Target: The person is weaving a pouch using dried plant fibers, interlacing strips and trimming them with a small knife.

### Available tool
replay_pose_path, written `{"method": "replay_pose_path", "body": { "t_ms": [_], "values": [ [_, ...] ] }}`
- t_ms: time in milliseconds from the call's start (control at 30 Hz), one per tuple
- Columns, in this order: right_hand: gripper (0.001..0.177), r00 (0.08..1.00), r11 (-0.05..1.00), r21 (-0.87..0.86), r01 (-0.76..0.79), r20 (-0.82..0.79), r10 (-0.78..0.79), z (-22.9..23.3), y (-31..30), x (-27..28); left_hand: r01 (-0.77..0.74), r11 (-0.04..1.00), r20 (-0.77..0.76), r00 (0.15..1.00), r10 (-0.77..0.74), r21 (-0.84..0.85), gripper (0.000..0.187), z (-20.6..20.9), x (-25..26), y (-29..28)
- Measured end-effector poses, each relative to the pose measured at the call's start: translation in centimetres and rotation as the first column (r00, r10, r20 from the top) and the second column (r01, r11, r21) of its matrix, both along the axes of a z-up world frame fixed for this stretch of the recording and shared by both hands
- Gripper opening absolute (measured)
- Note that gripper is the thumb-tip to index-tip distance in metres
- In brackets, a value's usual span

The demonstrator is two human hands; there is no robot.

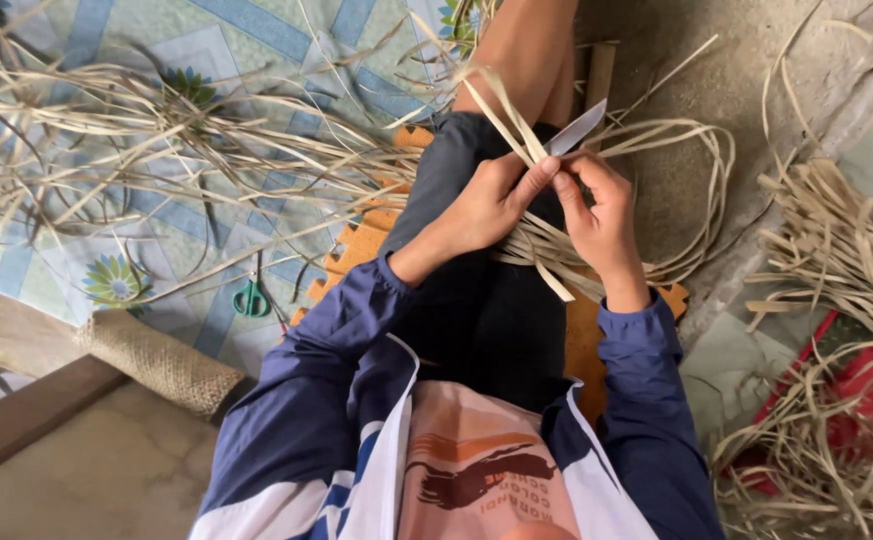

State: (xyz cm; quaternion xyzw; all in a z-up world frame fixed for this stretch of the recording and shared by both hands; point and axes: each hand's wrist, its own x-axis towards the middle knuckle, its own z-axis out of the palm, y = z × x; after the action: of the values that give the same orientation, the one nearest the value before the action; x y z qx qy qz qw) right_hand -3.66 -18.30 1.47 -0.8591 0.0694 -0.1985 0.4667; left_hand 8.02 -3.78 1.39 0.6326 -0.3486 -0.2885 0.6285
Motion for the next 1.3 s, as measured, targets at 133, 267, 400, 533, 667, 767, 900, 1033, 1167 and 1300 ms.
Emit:
{"method": "replay_pose_path", "body": {
  "t_ms": [133, 267, 400, 533, 667, 767, 900, 1033, 1167, 1300],
  "values": [
    [0.019, 0.989, 0.986, 0.131, 0.103, -0.116, -0.088, -1.2, 0.3, -0.7, 0.005, 1.0, -0.13, 0.992, -0.006, -0.005, 0.046, 0.2, -0.6, -0.5],
    [0.018, 0.974, 0.974, 0.129, 0.188, -0.151, -0.168, -2.1, 0.0, -1.4, -0.038, 0.996, -0.24, 0.971, 0.018, -0.079, 0.039, -4.2, -0.7, -1.4],
    [0.024, 0.974, 0.974, 0.087, 0.209, -0.112, -0.199, -1.4, 0.7, -1.0, -0.007, 0.998, -0.079, 0.997, 0.002, -0.062, 0.058, -2.3, -0.2, -0.4],
    [0.023, 0.956, 0.957, 0.022, 0.291, -0.036, -0.29, -2.7, 0.7, -0.3, 0.055, 0.99, 0.027, 0.998, -0.052, -0.134, 0.054, -0.6, 0.4, 0.1],
    [0.02, 0.938, 0.94, 0.073, 0.334, -0.116, -0.325, -4.4, 0.5, 0.1, 0.034, 0.986, 0.075, 0.997, -0.022, -0.164, 0.06, -1.2, 0.4, 1.0],
    [0.021, 0.939, 0.946, 0.09, 0.312, -0.179, -0.293, -6.3, 0.3, 0.4, 0.085, 0.996, 0.156, 0.984, -0.089, 0.029, 0.049, -0.7, 0.6, 1.5],
    [0.019, 0.933, 0.94, 0.063, 0.337, -0.153, -0.324, -5.3, 0.9, 0.5, 0.097, 0.989, 0.103, 0.989, -0.108, 0.111, 0.064, -2.2, 0.3, 1.1],
    [0.022, 0.925, 0.925, 0.039, 0.378, -0.07, -0.375, -2.4, 3.1, 0.3, -0.045, 0.986, -0.088, 0.994, 0.06, 0.159, 0.06, -4.3, -0.5, 0.2],
    [0.025, 0.929, 0.919, 0.139, 0.369, -0.014, -0.37, -1.2, 3.7, -0.2, -0.055, 0.93, 0.068, 0.997, 0.032, 0.363, 0.077, -4.1, -1.2, 1.4],
    [0.039, 0.914, 0.893, 0.22, 0.393, 0.01, -0.405, -3.0, 3.5, -0.8, -0.281, 0.885, 0.58, 0.814, 0.015, 0.372, 0.065, -1.0, -3.1, 2.9]
  ]
}}
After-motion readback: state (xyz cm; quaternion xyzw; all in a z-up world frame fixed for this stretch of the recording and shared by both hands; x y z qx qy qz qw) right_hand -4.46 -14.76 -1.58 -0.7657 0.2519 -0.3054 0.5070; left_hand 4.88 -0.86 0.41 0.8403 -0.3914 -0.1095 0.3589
